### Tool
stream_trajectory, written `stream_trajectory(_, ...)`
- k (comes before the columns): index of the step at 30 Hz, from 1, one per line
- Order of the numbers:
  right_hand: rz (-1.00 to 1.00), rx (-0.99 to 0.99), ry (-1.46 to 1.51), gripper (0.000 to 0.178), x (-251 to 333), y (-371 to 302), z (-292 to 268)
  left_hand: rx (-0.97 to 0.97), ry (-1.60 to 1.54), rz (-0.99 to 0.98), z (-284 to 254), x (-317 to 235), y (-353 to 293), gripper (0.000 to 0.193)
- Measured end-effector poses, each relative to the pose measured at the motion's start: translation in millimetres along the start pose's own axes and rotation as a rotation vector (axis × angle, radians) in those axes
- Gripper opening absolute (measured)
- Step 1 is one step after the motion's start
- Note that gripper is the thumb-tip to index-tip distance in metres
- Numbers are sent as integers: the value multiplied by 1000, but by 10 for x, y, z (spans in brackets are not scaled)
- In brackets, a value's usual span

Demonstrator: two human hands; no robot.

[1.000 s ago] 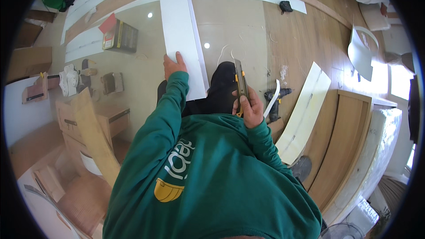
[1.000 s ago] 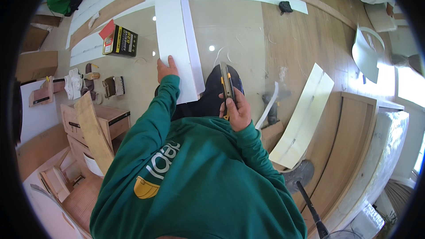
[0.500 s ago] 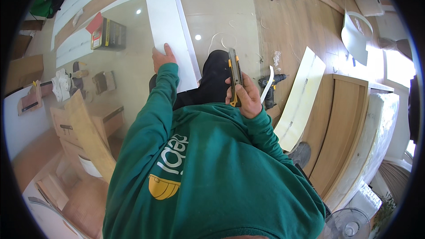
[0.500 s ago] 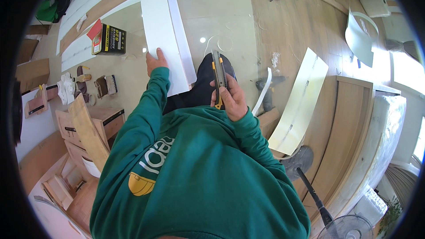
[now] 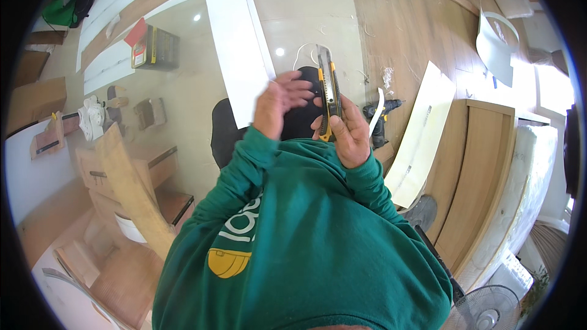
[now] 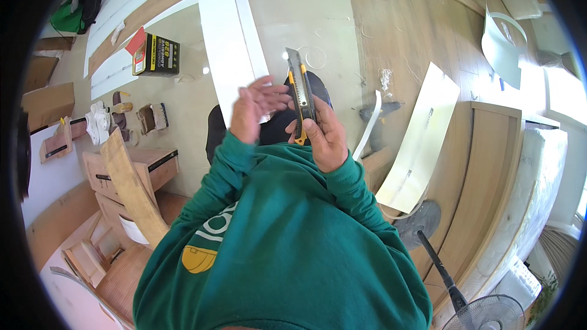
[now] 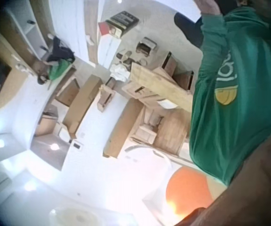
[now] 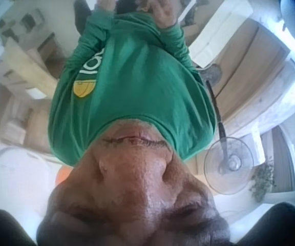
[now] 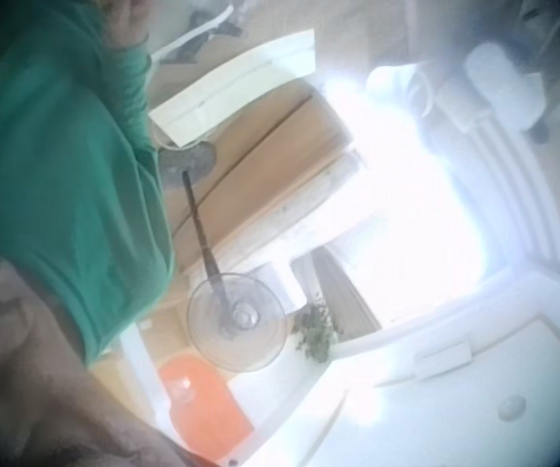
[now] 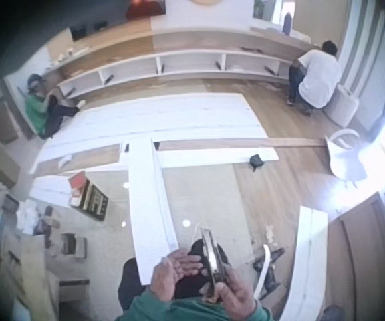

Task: The person kneels on the floor and uses a utility knife to trim the edge banding on a white drawer front. They then use a sanding block to smooth the edges of the piece.

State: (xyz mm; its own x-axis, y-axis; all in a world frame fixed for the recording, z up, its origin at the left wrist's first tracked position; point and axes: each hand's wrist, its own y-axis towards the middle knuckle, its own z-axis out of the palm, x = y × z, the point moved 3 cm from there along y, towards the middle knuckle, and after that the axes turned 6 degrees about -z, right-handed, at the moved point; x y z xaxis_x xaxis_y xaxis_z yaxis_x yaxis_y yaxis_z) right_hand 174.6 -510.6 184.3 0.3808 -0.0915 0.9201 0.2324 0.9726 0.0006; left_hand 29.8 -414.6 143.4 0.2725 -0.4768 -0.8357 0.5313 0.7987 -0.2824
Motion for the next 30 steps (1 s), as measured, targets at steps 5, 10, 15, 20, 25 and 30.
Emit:
stream_trajectory(5,0,-41,-57,39,-144,-49,16,78,20,-46,556,-28,-131,79)
stream_trajectory(10,33,-72,-30,33,-287,69,-2,46,86,40,498,83,-35,62)
stream_trajectory(15,263,-9,164,31,-365,243,-138,20,566,252,327,246,8,42)
stream_trajectory(20,159,-32,-151,37,-477,877,-161,-418,694,202,-355,82,324,42)
stream_trajectory(25,312,122,-373,59,-1024,2217,-255,-996,1362,237,-1669,110,930,62)
stream_trajectory(30,114,175,-456,40,-1577,3511,76,-979,1137,-226,-1585,-27,1012,71)
